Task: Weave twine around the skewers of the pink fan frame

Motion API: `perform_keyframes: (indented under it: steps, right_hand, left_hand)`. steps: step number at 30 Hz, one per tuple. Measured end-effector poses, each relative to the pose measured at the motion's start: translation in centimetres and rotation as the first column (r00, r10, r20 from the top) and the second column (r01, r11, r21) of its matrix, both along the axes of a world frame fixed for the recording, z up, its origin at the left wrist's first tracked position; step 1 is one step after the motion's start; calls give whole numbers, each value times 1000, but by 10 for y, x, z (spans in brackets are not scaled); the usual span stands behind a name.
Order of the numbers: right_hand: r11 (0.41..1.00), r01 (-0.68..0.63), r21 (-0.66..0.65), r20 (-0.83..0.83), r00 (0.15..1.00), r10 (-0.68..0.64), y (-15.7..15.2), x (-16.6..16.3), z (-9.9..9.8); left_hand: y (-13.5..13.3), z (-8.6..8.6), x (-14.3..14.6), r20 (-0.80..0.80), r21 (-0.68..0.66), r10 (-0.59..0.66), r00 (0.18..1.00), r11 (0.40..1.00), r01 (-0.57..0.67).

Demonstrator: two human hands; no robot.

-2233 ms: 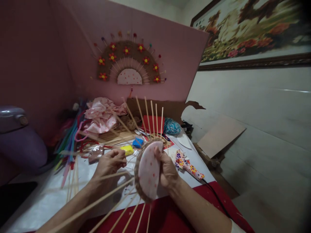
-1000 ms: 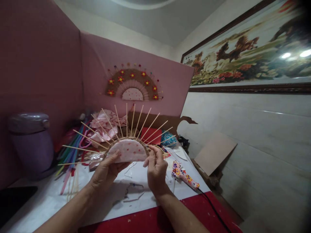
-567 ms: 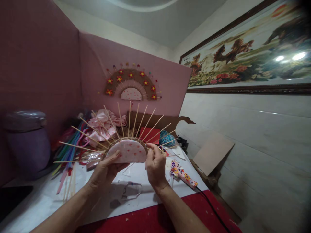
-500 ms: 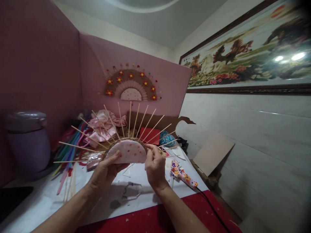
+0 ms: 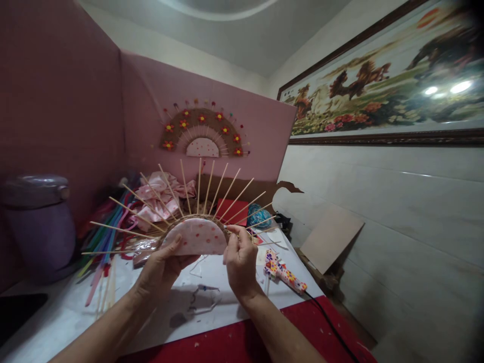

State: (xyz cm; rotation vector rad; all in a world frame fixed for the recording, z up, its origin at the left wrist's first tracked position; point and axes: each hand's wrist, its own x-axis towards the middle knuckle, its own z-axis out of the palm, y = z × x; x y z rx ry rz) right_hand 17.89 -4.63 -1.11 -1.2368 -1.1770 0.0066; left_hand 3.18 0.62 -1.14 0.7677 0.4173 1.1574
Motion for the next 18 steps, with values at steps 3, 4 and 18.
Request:
perform_keyframes:
  steps: [3, 4, 18]
  right_hand:
    - [1000, -14, -3, -8, 1000, 14, -2, -1, 1]
    - [1000, 10, -5, 21, 1000, -10, -3, -2, 2]
    - [999, -40, -24, 58, 998, 41, -1, -4, -2]
  left_hand:
    - [0, 0, 0, 14, -4, -2, 1000, 1000, 2]
    - [-1, -1, 0, 12, -2, -2, 1000, 1000, 2]
    - [0, -5, 1, -6, 26, 5, 1000, 1000, -5]
